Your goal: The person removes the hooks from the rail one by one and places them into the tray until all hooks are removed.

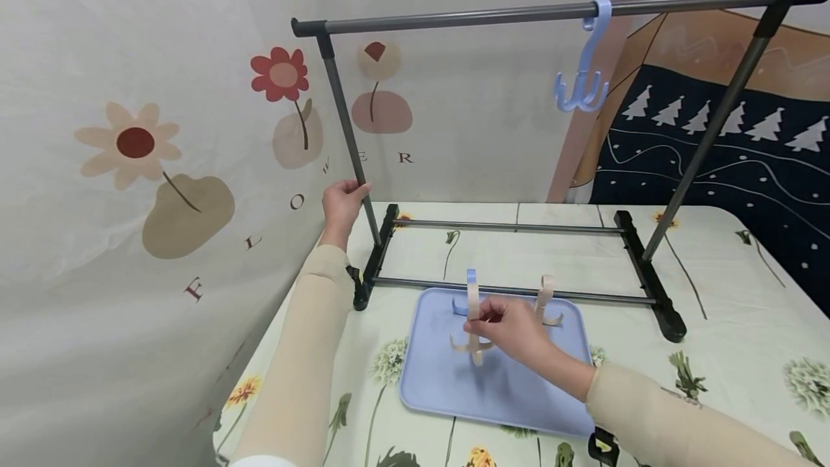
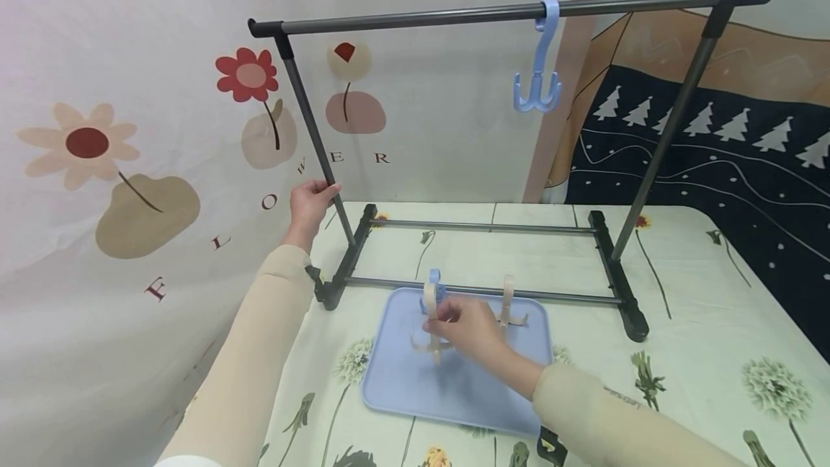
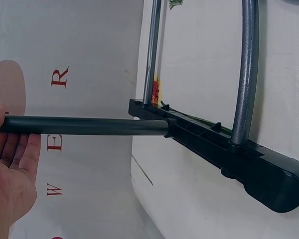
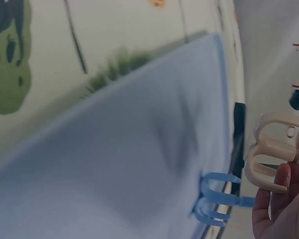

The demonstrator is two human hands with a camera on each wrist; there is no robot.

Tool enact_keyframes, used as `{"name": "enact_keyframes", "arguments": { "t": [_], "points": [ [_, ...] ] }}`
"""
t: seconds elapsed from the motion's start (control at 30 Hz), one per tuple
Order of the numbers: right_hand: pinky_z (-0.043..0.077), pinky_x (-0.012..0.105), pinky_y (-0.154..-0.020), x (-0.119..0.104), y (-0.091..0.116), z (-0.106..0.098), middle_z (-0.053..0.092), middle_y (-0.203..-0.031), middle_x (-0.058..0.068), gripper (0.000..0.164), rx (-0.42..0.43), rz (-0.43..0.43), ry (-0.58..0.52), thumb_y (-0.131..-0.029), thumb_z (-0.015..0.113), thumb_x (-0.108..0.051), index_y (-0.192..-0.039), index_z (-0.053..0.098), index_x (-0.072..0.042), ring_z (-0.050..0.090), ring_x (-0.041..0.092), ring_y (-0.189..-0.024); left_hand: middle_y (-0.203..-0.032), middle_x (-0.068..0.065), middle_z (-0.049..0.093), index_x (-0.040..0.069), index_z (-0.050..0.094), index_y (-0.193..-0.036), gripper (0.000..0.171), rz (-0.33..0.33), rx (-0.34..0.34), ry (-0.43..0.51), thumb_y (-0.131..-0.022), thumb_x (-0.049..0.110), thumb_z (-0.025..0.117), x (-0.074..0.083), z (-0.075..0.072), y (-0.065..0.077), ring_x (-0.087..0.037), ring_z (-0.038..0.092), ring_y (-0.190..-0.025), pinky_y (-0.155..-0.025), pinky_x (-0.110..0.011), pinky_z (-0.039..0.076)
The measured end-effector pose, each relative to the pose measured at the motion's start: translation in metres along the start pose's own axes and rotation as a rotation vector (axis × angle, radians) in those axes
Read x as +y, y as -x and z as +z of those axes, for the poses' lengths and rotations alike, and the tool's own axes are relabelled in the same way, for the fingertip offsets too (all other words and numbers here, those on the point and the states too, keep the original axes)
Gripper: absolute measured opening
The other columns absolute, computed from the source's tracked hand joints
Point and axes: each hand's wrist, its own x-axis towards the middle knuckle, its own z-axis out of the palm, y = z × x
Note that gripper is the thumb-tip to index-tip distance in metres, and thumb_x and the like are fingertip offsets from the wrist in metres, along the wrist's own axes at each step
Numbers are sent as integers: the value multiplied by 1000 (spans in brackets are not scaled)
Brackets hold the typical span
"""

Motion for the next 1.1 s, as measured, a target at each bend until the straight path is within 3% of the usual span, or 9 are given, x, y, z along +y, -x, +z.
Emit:
{"name": "enact_keyframes", "arguments": {
  "t": [0.43,0.9,1.1],
  "points": [
    [45,24,-58,21,6,29,63,-71,-7,21,25,-22,-4,-79,84,-15,-75,64,-13,56,11,-67,-114,-14,66,1,66,-117,32,-18,-9,15,-95,24,70,4,1,1,-26,61,-107,-95,-39,48],
    [42,25,-53,29,8,34,64,-72,-8,20,23,-42,26,-81,83,-15,-78,63,-14,56,10,-66,-112,-13,66,2,66,-117,33,-18,-15,9,-94,26,70,3,0,1,-25,62,-105,-93,-38,50],
    [52,32,-71,30,9,33,68,-84,-9,19,11,-60,54,-78,85,-16,-84,66,-16,65,15,-84,-113,-13,66,2,66,-118,34,-20,-14,11,-94,25,70,2,-1,2,-25,61,-106,-93,-38,49]
  ]
}}
